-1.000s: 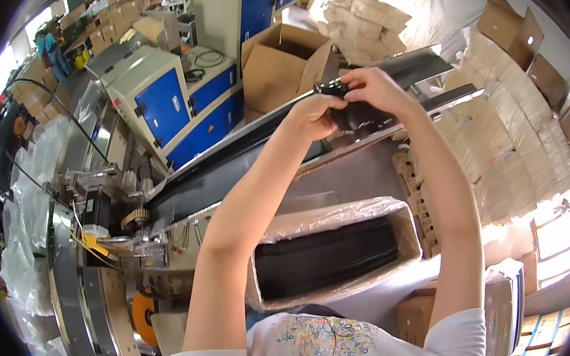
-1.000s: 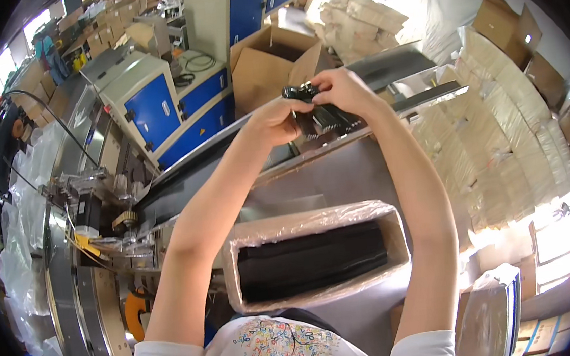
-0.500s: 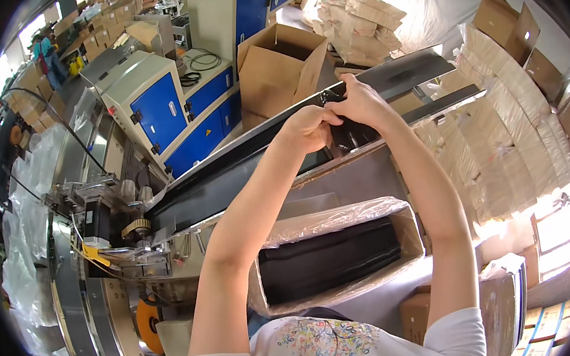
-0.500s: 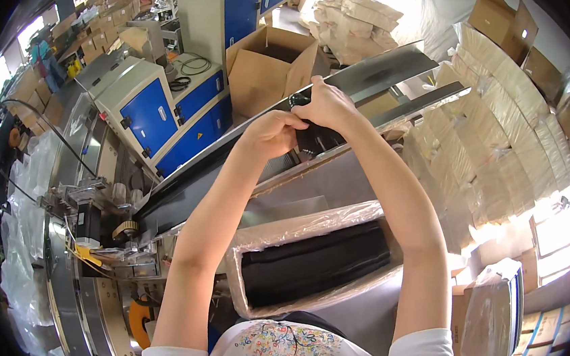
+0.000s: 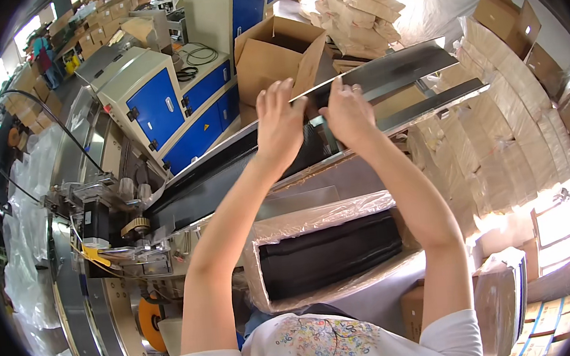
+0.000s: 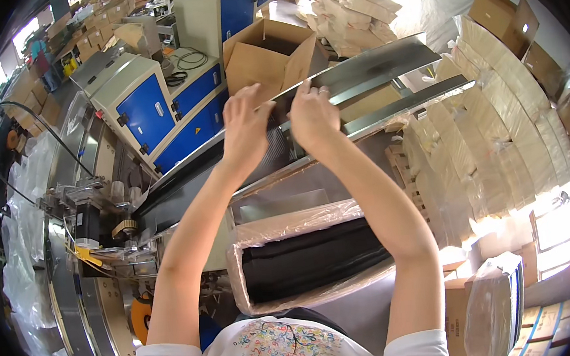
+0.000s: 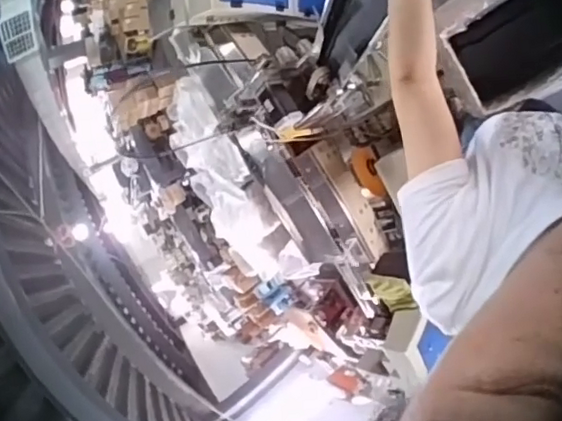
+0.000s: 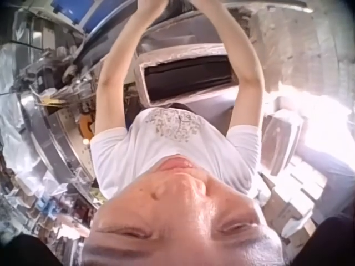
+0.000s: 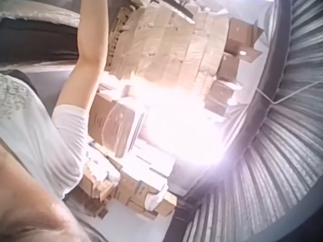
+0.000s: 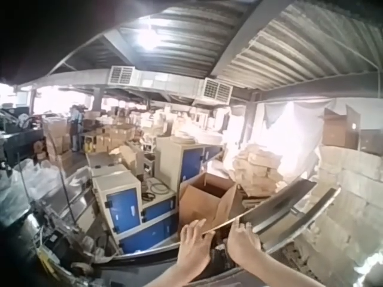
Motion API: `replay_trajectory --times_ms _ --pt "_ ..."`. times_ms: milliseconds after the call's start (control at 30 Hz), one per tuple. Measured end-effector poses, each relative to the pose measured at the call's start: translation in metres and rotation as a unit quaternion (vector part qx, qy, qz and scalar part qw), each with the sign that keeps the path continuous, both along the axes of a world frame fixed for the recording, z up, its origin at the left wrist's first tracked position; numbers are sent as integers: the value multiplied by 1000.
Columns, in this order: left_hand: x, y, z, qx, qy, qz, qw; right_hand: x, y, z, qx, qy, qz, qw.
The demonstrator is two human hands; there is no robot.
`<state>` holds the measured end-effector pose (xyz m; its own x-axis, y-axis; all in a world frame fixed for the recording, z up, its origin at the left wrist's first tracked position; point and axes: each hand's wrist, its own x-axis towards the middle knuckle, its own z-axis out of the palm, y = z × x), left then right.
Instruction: Sorting small packaged items and placing them into larger bags and boxes on a production floor.
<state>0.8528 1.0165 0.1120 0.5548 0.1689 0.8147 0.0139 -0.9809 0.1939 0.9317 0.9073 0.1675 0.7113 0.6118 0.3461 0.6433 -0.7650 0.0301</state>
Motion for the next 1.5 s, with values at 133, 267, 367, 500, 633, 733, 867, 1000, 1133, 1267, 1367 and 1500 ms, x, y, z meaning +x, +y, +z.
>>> replay_trajectory --times_ms 133,267,367,500,633,733,867,1000,1133,1267,1367,1500 --pt "-40 -51 -20 -47 78 -110 990 7 -21 10 55 98 37 993" --pt "-30 -60 -26 -86 84 -125 985 23 -37 10 108 108 136 979" --pt "-38 -49 -42 -42 -48 -175 982 5 -58 35 203 46 54 977" --pt "-95 -28 -144 18 40 -251 967 -19 -118 -37 494 -88 59 863" --pt "-80 -12 -255 -214 286 -70 932 38 -232 -277 401 242 -269 842" --pt "-96 19 -331 -328 591 -74 733 9 -177 -333 514 541 -360 560" --pt "-121 -8 -384 -738 402 -166 516 47 -165 -402 495 464 -377 631" --pt "-144 -46 -378 -773 345 -181 501 69 -118 -406 492 461 -338 656" --pt "-175 -161 -387 -613 389 -146 672 107 -163 -484 310 222 -133 915" --pt "-221 -270 -403 -611 475 -241 587 -11 -82 -403 -6 427 40 903" --pt "-179 -293 -326 -531 607 -315 500 -45 -154 -356 -58 482 88 870" --pt "-127 -219 -263 -271 178 -239 915 -68 -231 -326 -103 467 251 841"
